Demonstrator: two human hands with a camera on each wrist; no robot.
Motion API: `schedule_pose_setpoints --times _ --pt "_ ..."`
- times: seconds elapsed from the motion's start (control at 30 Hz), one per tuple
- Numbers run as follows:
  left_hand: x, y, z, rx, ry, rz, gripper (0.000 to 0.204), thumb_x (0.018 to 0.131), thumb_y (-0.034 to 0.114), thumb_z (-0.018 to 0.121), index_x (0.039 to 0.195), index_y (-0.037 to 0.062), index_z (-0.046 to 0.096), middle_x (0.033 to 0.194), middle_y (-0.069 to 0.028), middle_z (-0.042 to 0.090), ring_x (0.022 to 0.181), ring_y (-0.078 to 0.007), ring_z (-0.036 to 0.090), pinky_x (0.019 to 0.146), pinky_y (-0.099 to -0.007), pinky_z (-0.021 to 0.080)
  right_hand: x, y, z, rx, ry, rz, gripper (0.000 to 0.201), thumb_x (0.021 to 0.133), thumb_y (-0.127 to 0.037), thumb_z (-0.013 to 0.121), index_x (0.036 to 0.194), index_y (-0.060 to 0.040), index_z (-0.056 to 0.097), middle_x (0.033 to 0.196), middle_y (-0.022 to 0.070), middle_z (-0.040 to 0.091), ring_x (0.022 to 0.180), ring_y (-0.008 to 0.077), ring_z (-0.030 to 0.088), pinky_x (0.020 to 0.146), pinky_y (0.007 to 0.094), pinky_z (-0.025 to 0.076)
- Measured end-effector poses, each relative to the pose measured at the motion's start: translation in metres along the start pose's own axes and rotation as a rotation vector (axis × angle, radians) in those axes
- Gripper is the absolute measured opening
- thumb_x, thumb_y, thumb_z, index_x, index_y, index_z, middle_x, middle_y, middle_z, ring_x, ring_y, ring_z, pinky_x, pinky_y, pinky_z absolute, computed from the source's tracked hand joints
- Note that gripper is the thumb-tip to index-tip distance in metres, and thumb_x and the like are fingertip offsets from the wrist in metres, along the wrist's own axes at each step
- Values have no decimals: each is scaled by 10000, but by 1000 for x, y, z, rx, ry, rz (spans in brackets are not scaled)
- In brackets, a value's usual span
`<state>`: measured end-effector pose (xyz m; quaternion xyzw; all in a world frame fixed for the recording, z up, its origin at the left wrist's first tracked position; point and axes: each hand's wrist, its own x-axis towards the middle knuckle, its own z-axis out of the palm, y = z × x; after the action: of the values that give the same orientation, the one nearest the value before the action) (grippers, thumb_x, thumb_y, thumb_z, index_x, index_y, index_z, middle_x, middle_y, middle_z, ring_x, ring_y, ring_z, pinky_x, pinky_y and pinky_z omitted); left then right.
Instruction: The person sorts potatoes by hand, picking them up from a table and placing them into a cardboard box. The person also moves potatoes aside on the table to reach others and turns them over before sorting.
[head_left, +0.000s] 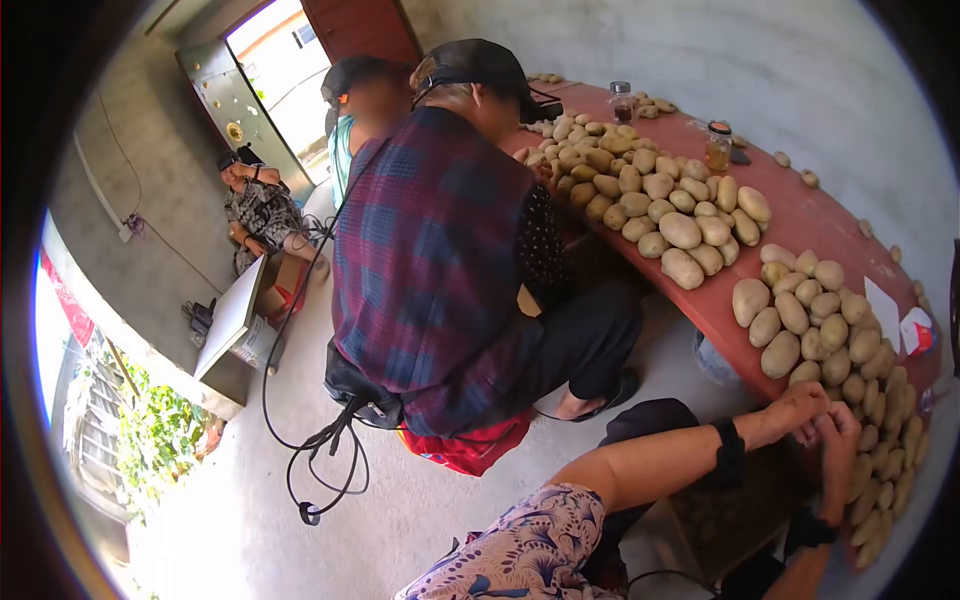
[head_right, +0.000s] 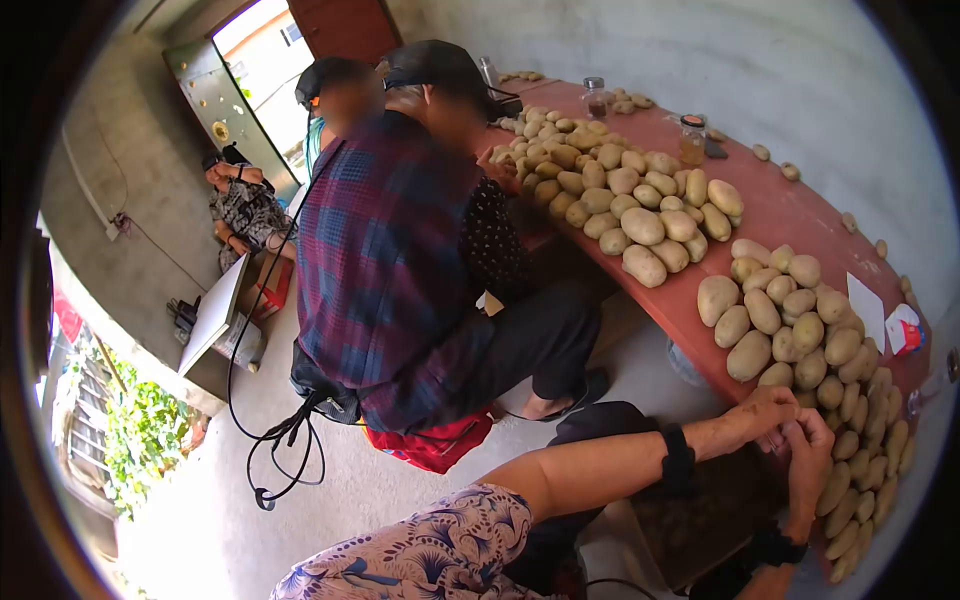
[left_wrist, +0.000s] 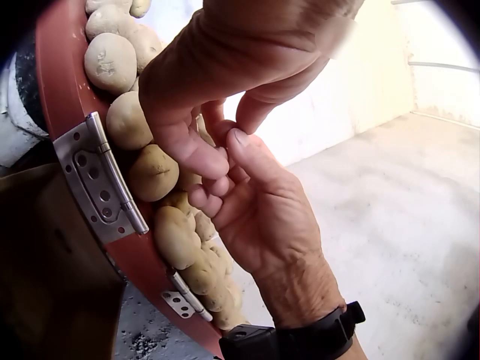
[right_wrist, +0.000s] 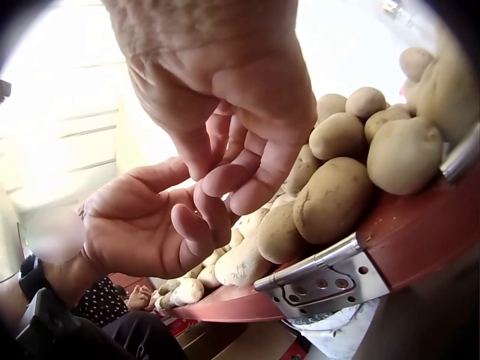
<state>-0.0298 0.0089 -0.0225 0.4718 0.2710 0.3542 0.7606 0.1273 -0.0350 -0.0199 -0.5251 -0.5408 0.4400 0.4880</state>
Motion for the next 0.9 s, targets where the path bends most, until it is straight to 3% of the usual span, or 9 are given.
schedule_pose_setpoints --times 0.2,0.37,0.5,0.57,0.63,0.73,0.9 --pt "2 -2 -2 -78 15 -45 206 923 247 522 946 43 534 760 -51 573 596 -130 579 492 -254 491 6 8 1 98 -31 -25 72 910 -72 582 869 -17 602 714 -38 542 601 24 437 534 182 351" --pt "2 -3 -2 -58 4 -48 214 926 261 532 945 47 538 772 -44 575 606 -122 581 499 -249 486 -1 -3 5 263 -88 54 49 909 -61 577 892 -21 598 731 -35 552 606 23 445 533 177 357" --pt "-3 4 -6 -30 -19 -23 226 926 276 545 961 53 547 768 -35 577 604 -117 594 500 -234 475 -1 -6 6 235 -32 13 30 896 -44 576 896 -21 596 740 -30 562 606 27 460 536 174 368" --pt "-3 3 -7 -17 -29 -19 228 930 278 546 970 54 547 772 -37 579 604 -123 602 502 -231 477 -1 -8 5 143 -78 69 26 903 -55 567 903 -32 578 739 -14 559 594 39 454 514 197 374" --pt "-4 5 -9 -10 -30 -16 230 934 280 546 980 55 547 775 -39 581 603 -129 611 504 -229 478 -1 -11 9 154 -104 12 28 893 -66 580 909 -43 583 742 -26 559 600 29 450 506 190 360" --pt "-5 6 -7 -71 -43 -42 221 954 275 527 983 56 543 794 -45 588 604 -140 619 516 -238 496 -3 -18 11 148 -84 22 36 888 -55 590 898 -23 601 733 -26 564 607 31 473 530 188 394" --pt "-1 2 -4 -356 -64 -24 192 968 244 516 967 53 537 779 -48 582 613 -153 630 536 -250 529 11 2 2 140 27 -104 163 943 -141 561 807 -51 571 677 -53 501 557 17 406 484 180 333"
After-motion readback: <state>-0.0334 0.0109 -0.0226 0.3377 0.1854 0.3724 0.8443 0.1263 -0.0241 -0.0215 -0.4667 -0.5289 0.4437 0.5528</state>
